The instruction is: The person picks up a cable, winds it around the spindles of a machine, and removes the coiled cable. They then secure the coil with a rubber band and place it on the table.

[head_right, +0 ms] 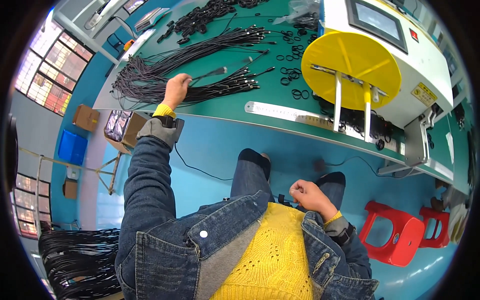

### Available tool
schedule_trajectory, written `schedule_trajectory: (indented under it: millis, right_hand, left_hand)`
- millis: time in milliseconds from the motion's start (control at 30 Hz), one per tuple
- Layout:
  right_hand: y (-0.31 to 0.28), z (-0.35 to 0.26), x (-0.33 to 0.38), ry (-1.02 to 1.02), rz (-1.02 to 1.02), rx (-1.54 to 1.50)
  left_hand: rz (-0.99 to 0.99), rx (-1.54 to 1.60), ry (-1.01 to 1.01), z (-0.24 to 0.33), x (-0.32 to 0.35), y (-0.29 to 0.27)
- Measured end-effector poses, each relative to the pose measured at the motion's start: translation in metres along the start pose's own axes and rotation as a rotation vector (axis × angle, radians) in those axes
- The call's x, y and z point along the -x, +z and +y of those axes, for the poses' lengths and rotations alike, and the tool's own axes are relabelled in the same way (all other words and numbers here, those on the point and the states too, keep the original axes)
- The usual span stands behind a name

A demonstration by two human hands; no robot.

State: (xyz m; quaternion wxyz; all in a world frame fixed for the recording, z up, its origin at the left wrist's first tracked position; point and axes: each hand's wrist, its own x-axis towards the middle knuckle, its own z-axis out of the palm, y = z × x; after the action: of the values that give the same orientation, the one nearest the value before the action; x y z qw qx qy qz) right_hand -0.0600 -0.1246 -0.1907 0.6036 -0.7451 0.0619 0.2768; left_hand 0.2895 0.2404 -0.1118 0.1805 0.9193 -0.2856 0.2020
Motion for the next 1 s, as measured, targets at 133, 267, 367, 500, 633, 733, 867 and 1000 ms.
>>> schedule_trajectory:
  millis: [133, 267, 367, 500, 633, 733, 867, 1000]
  right_hand:
    - [0.001, 0.008, 0.009, 0.001, 0.034, 0.003]
    - [0.01, 0.011, 0.012, 0.005, 0.005, 0.005]
    - [0.011, 0.005, 0.012, 0.01, 0.002, 0.028]
    - [0.012, 0.002, 0.02, 0.04, 0.025, -0.038]
    - [-0.001, -0.031, 0.038, -0.563, 0.622, -0.066]
    - [-0.01, -0.084, 0.073, -0.935, 1.011, 0.515]
    - [-0.036, -0.08, 0.078, -1.085, 0.975, 0.968]
    - [-0.039, -0.079, 0.098, -1.074, 1.043, 0.885]
  left_hand:
    - [0.39, -0.027, -0.059, 0.011, -0.016, -0.022]
    - [0.559, -0.188, 0.177, 0.023, -0.02, -0.033]
    - [0.554, 0.318, -0.194, 0.075, -0.018, -0.039]
    - [0.657, 0.436, -0.05, 0.154, 0.022, -0.075]
    - [0.225, 0.423, 0.466, 0.224, 0.075, -0.054]
    - [-0.088, 0.537, 0.392, 0.283, 0.111, -0.045]
    - [-0.451, 1.026, 0.127, 0.327, 0.114, -0.038]
    - [-0.899, 1.613, -0.354, 0.338, 0.08, -0.052]
